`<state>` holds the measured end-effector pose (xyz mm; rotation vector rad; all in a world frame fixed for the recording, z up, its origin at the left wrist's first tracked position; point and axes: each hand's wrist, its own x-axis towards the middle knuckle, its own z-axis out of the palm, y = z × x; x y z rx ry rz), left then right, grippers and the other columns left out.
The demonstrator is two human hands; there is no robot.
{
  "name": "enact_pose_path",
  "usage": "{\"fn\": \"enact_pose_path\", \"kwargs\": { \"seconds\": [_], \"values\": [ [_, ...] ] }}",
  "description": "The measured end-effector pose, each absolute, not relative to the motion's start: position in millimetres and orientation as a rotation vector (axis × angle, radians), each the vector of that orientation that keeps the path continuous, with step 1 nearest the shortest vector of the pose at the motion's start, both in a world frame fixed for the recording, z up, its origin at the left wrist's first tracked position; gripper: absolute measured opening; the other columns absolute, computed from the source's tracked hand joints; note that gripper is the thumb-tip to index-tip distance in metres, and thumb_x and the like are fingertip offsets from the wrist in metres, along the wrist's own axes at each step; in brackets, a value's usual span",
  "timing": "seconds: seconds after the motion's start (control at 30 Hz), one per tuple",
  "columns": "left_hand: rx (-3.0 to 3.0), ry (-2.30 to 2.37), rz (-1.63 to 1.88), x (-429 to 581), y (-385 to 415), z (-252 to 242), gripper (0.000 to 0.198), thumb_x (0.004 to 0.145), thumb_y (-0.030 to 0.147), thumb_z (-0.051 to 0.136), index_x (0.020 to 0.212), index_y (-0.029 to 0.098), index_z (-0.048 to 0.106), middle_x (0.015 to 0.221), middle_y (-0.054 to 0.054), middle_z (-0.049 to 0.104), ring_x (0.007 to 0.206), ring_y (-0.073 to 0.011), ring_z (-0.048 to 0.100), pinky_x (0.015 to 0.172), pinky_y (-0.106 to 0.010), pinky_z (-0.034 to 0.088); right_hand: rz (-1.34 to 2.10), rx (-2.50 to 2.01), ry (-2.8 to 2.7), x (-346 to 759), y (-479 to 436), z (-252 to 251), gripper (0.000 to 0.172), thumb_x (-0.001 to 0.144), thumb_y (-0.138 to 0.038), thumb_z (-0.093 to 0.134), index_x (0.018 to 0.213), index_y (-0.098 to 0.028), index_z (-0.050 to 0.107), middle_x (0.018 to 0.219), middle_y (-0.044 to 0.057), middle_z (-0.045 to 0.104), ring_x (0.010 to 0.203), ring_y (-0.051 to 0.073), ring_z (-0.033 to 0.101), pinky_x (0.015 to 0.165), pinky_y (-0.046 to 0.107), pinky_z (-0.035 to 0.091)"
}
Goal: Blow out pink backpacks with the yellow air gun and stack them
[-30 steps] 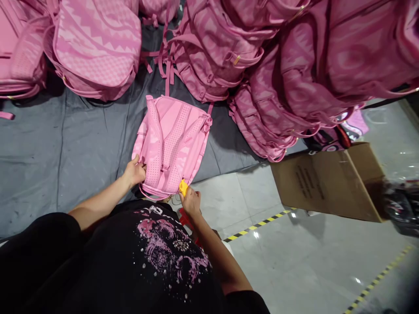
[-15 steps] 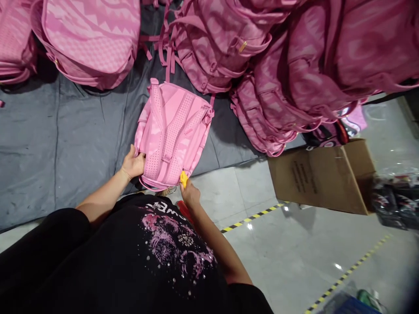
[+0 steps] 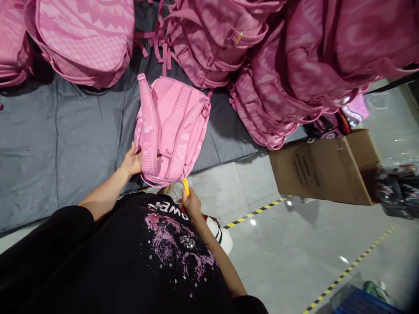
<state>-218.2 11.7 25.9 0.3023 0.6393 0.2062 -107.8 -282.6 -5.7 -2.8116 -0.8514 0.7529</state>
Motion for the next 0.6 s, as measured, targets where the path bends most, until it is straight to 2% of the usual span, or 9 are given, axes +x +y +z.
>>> {"fn": "enact_pose_path", "kwargs": {
  "seconds": [0.23, 0.43, 0.6],
  "values": [
    [0.314, 0.554, 0.214, -215, 12, 19, 0.091, 0.09, 0.078, 0.023, 0.138, 0.007, 0.054, 0.117, -0.022, 0.071, 0.128, -0.0385, 0.057, 0.111, -0.061, 0.038, 0.741, -2.746, -0.802, -112, -288, 5, 0.037, 0.105, -0.04, 0.033, 0.119, -0.014, 0.055, 0.092, 0.011, 0.073, 0.08, 0.022, 0.067, 0.062, 0.027, 0.032],
    [0.273, 0.358, 0.145, -205, 15, 1, 0.092, 0.088, 0.078, 0.034, 0.134, 0.001, 0.055, 0.119, -0.024, 0.07, 0.123, -0.0377, 0.061, 0.114, -0.059, 0.035, 0.759, -2.766, -0.727, -113, -291, 6, 0.039, 0.105, -0.042, 0.033, 0.119, -0.014, 0.056, 0.093, 0.012, 0.073, 0.081, 0.022, 0.067, 0.063, 0.028, 0.032],
    [0.319, 0.344, 0.16, -202, 18, -2, 0.089, 0.087, 0.077, 0.038, 0.133, 0.003, 0.057, 0.116, -0.022, 0.072, 0.121, -0.0367, 0.063, 0.113, -0.057, 0.038, 0.801, -2.697, -0.736, -129, -332, 9, 0.044, 0.103, -0.044, 0.03, 0.121, -0.014, 0.057, 0.092, 0.012, 0.072, 0.08, 0.024, 0.068, 0.065, 0.029, 0.037]
  ]
}}
